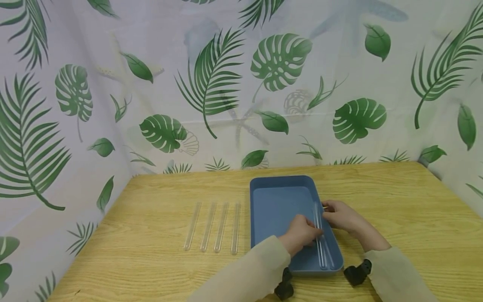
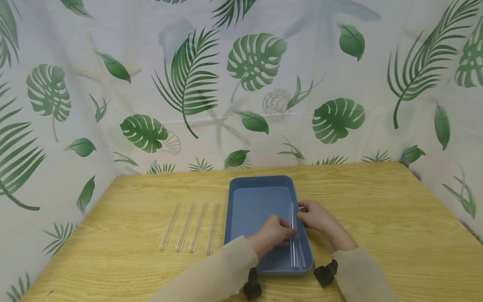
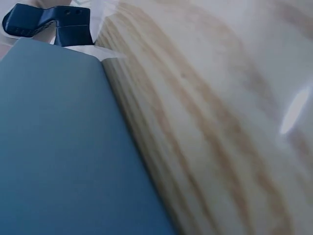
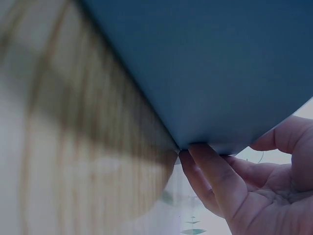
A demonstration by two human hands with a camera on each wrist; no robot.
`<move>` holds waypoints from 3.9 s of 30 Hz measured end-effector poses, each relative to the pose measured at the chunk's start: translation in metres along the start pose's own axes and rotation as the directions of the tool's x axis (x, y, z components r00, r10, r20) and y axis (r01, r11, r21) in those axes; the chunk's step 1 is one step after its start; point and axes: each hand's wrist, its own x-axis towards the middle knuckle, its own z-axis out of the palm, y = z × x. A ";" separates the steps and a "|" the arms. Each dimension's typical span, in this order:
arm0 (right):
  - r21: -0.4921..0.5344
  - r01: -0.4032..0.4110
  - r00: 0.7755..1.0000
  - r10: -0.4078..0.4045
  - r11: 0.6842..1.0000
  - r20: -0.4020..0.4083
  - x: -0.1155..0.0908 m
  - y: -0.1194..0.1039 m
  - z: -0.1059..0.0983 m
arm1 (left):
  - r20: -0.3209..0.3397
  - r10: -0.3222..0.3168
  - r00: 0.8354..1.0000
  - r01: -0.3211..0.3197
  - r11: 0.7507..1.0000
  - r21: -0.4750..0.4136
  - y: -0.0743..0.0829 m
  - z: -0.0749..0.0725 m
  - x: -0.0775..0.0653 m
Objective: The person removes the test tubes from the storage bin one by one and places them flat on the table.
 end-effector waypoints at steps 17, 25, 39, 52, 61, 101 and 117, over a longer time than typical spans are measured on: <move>-0.015 -0.021 1.000 0.021 1.000 0.000 0.000 -0.002 0.000 | -0.006 0.063 0.998 -0.062 0.953 -0.296 -0.005 -0.017 -0.005; -0.002 -0.016 1.000 0.016 1.000 -0.002 -0.002 -0.003 0.002 | -0.002 0.081 0.997 -0.077 0.942 -0.326 -0.004 -0.032 -0.010; -0.018 -0.011 1.000 0.011 1.000 -0.012 -0.002 -0.002 0.002 | 0.005 0.111 0.994 -0.104 0.942 -0.320 -0.004 -0.060 -0.020; -0.008 -0.012 1.000 0.011 1.000 -0.018 -0.001 0.000 -0.001 | -0.033 0.109 0.993 -0.114 0.961 -0.251 -0.016 -0.101 -0.019; 0.011 -0.007 1.000 0.007 1.000 -0.010 -0.002 -0.001 -0.001 | -0.064 0.074 0.995 -0.087 0.966 -0.243 -0.029 -0.139 -0.022; 0.018 -0.009 1.000 0.009 1.000 -0.016 0.001 -0.001 0.002 | -0.276 -0.052 0.960 0.070 0.996 0.056 -0.102 -0.273 -0.044; -0.005 -0.017 1.000 0.017 1.000 -0.011 -0.002 -0.002 0.000 | -0.277 0.007 0.961 0.092 0.934 0.345 -0.101 -0.290 -0.038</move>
